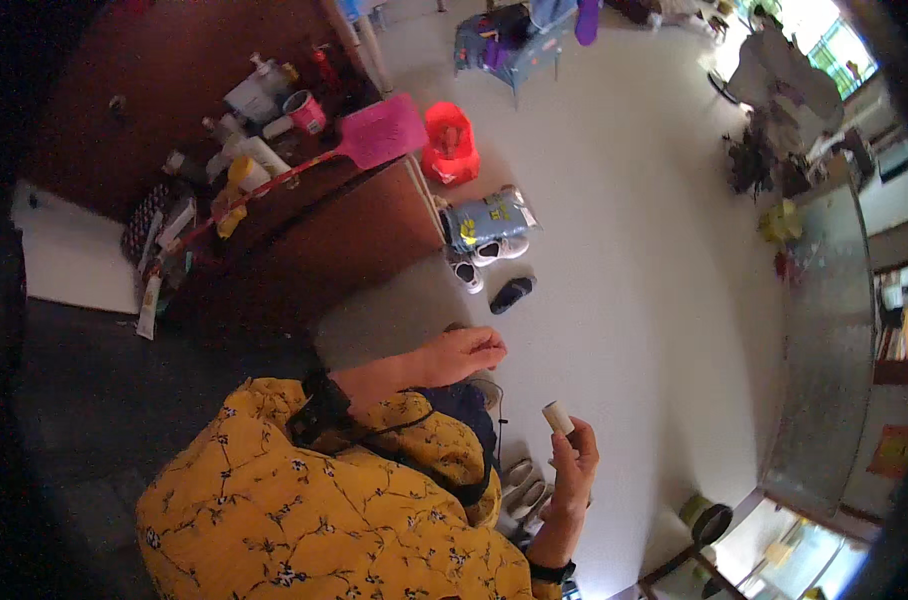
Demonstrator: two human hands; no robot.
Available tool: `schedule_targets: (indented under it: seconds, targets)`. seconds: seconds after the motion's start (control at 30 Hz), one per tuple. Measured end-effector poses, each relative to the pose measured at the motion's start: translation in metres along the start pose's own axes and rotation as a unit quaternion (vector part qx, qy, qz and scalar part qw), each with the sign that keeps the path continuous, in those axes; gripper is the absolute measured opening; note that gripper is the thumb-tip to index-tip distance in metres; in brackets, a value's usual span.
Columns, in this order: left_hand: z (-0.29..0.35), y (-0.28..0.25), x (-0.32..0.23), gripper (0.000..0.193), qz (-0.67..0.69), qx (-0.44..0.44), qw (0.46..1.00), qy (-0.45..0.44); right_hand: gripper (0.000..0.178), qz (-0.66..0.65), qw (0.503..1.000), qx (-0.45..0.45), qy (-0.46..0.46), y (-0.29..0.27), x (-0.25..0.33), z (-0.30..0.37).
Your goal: Picking up items and organizing them in a room.
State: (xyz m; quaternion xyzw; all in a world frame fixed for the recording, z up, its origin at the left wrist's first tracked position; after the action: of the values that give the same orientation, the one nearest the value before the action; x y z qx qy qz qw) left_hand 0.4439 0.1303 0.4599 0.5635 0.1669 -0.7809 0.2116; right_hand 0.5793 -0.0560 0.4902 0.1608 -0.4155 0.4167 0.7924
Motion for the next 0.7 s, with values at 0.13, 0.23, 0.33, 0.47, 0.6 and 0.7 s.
schedule_targets:
  seconds: [0.13, 0.23, 0.33, 0.47, 0.6, 0.7]
  targets:
    - [0.013, -0.008, -0.002, 0.026, -0.024, 0.0, 1.0, 0.019, 0.025, 0.055, 0.998, 0.008, -0.043, 0.035, 0.025, 0.004]
    - [0.014, -0.014, -0.019, 0.028, -0.03, 0.018, 0.998, 0.045, 0.024, 0.112, 0.991, 0.018, -0.074, 0.064, 0.039, 0.005]
    - [0.017, -0.026, -0.039, 0.028, -0.071, 0.03, 0.994, 0.082, 0.024, 0.116, 0.991, 0.022, -0.066, 0.091, 0.049, 0.005]
    - [0.029, -0.058, -0.051, 0.027, -0.119, 0.072, 0.989, 0.06, 0.025, 0.129, 0.987, 0.028, -0.092, 0.129, 0.065, -0.003]
    - [0.037, -0.1, -0.05, 0.027, -0.131, 0.026, 0.984, 0.114, 0.026, 0.133, 0.984, 0.063, -0.104, 0.172, 0.079, -0.013]
    - [0.046, -0.129, -0.054, 0.028, -0.13, -0.013, 0.98, 0.147, 0.027, 0.135, 0.98, 0.087, -0.118, 0.201, 0.086, -0.019]
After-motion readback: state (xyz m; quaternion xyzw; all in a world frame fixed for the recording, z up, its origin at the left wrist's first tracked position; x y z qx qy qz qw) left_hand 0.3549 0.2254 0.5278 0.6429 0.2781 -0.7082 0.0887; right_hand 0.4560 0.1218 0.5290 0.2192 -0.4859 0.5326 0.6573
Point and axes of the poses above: each hand's wrist, its own z-axis away from the middle knuckle, its own y-axis out of the palm, x = y × z, the point moved 9 cm from there along -z, towards the middle knuckle, and after that the axes turned 7 degrees about y, right-handed, at the moved point
